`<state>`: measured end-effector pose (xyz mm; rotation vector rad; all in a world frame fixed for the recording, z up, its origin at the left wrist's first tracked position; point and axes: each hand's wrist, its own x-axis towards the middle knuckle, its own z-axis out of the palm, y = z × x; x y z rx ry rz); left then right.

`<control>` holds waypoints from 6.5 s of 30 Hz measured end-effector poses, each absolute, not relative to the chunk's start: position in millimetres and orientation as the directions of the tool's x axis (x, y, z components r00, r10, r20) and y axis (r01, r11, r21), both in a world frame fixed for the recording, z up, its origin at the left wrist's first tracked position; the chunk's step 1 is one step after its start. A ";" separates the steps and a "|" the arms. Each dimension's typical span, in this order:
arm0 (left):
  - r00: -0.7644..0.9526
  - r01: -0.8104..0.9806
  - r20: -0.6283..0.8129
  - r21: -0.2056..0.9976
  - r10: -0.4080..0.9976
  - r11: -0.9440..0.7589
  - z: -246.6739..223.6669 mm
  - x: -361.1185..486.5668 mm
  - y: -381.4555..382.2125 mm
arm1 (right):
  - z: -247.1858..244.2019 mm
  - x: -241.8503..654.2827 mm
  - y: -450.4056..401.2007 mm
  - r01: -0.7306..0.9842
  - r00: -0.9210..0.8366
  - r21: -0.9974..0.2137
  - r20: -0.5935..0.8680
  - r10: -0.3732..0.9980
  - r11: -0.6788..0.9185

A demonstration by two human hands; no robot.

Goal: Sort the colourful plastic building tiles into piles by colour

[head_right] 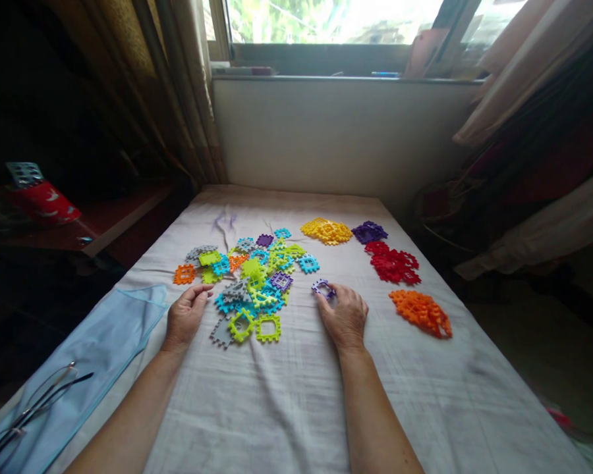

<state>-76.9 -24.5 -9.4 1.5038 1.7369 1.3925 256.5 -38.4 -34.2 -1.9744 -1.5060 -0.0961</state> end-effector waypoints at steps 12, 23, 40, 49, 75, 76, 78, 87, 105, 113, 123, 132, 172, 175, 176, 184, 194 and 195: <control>-0.270 0.517 0.287 0.849 0.919 -0.114 -11.4 -75.7 -23.8 | -25.6 224.9 -42.7 0.903 0.156 -0.426 0.445 0.882 0.055; -0.238 0.559 0.293 0.821 0.926 -0.117 -13.1 -77.4 -23.9 | -26.6 203.0 -44.3 0.892 0.030 -0.414 0.451 0.892 0.180; -0.218 0.581 0.296 0.805 0.930 -0.120 -12.0 -75.9 -24.1 | -16.2 161.2 -51.0 0.896 -0.149 -0.304 0.480 0.864 0.323; -0.219 0.591 0.304 0.797 0.927 -0.121 -9.5 -74.3 -24.2 | -25.0 164.4 -46.6 0.843 -0.129 -0.389 0.524 0.842 0.372; -0.223 0.594 0.287 0.798 0.932 -0.103 -11.7 -76.3 -24.0 | -38.7 273.2 -32.4 0.813 0.503 -0.533 0.436 0.746 -0.236; -0.224 0.595 0.285 0.798 0.932 -0.101 -11.7 -76.3 -24.0 | -39.5 273.3 -32.2 0.815 0.505 -0.525 0.439 0.743 -0.244; -0.223 0.597 0.285 0.796 0.932 -0.101 -12.1 -76.5 -23.8 | -40.9 273.6 -32.0 0.822 0.506 -0.507 0.444 0.739 -0.258; -0.222 0.587 0.281 0.803 0.934 -0.102 -14.4 -77.4 -23.6 | -41.4 273.6 -31.9 0.828 0.503 -0.488 0.432 0.749 -0.276; -0.229 0.569 0.250 0.818 0.941 -0.079 -12.6 -76.3 -23.0 | -35.0 269.1 -31.6 0.829 0.509 -0.469 0.408 0.758 -0.305; -0.213 0.596 0.272 0.797 0.939 -0.096 -10.1 -75.7 -24.1 | -27.7 245.8 -35.7 0.905 -0.012 -0.382 0.420 0.907 0.189; -0.228 0.603 0.283 0.792 0.932 -0.093 -10.3 -75.7 -23.6 | -23.7 228.3 -39.8 0.914 -0.118 -0.328 0.346 0.931 0.238; -0.317 0.504 0.232 0.862 0.920 -0.044 -7.1 -80.6 -23.1 | 6.3 301.0 9.1 0.947 0.259 -0.308 0.552 0.793 -0.095; -0.277 0.549 0.231 0.835 0.933 -0.044 -13.5 -81.0 -19.4 | 4.5 210.5 26.3 0.851 -0.008 -0.477 0.408 0.913 0.221; -0.279 0.556 0.237 0.830 0.930 -0.045 -14.6 -80.7 -19.0 | 4.8 183.5 8.8 0.879 -0.089 -0.403 0.388 0.917 0.256; -0.282 0.557 0.241 0.829 0.929 -0.046 -15.2 -80.7 -18.7 | 6.0 177.6 5.0 0.890 -0.115 -0.372 0.376 0.920 0.263; -0.271 0.564 0.259 0.823 0.927 -0.065 -15.7 -81.5 -17.7 | 15.5 165.8 -2.2 0.939 -0.190 -0.234 0.265 0.945 0.254; -0.260 0.579 0.268 0.812 0.928 -0.072 -17.8 -83.1 -18.4 | 33.7 239.4 34.5 0.876 0.041 -0.453 0.413 0.910 0.167; -0.261 0.581 0.268 0.811 0.927 -0.071 -18.6 -83.3 -18.3 | 37.2 256.6 46.9 0.866 0.090 -0.483 0.403 0.911 0.128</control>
